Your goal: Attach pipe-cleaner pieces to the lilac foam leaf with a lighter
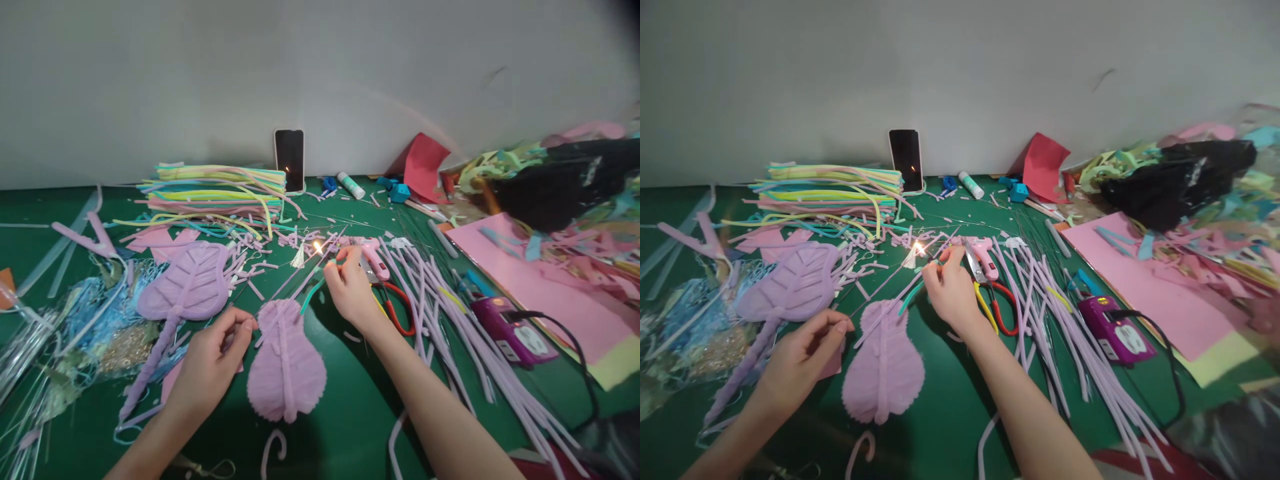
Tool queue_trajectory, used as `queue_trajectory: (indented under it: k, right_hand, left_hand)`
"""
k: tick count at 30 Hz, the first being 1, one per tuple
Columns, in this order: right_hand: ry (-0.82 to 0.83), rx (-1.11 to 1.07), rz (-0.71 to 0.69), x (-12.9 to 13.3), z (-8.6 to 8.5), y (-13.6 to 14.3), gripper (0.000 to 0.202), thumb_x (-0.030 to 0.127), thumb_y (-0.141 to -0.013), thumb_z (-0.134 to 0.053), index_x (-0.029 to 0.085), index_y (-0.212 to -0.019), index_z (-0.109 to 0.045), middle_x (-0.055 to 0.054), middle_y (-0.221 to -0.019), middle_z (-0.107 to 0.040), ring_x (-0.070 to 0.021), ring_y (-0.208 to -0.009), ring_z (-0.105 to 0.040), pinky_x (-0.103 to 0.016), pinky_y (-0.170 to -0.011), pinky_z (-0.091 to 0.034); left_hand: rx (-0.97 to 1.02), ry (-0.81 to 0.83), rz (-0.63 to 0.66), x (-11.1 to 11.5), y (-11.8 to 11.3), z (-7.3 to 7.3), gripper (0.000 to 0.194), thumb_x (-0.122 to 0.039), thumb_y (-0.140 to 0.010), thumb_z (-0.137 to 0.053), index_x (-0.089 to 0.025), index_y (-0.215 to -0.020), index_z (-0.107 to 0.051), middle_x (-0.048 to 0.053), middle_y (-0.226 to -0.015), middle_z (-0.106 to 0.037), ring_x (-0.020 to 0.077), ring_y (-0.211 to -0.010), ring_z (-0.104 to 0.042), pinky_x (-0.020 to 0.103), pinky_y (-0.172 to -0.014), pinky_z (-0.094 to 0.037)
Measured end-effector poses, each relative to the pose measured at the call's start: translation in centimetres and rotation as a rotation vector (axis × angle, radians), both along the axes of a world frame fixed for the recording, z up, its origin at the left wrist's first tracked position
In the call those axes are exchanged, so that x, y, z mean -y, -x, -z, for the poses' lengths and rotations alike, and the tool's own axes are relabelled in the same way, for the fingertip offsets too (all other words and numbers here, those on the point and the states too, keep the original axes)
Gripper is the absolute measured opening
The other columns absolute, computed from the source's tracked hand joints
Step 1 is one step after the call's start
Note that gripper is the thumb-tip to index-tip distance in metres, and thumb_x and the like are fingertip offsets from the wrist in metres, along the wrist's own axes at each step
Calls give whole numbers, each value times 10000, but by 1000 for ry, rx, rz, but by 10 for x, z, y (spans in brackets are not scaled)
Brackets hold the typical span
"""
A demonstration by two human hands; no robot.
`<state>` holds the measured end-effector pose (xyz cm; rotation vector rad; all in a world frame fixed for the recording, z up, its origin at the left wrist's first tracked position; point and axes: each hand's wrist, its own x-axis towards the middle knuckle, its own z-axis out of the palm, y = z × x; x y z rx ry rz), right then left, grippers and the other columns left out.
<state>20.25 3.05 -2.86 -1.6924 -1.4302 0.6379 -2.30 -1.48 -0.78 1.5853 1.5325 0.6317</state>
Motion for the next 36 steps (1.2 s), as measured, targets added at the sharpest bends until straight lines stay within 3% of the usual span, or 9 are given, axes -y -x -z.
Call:
queue_trajectory:
  k: [14,30,36]
  right_hand:
    - [7,-2,30,-2,2,-5,154,278,-812,-386,250,-898,-261,83,-568,-389,-168,-472,-404,-278,-525,-225]
    - [-21,18,49,-4,4,-11,157,291,-817,-395,251,-890,-262,83,-563,-387,-162,-457,-396,-288,-521,-239]
    - [-56,11,65,-5,1,-14,147,270,-818,-393,248,-886,-265,91,-535,-373,-160,-455,-381,-285,-523,-229]
  left_hand:
    - [-20,-38,12,0,3,5,304,-495,-823,-471,-210,-784,-568,-37,-597,-543,112,-505,-488,167,-428,-429]
    - [-48,-47,0,0,1,1,310,-498,-812,-460,-210,-767,-567,-31,-596,-575,114,-487,-504,172,-421,-424]
    - [-56,-63,10,0,2,2,297,-487,-821,-464,-212,-766,-561,-48,-544,-531,110,-463,-497,170,-415,-407]
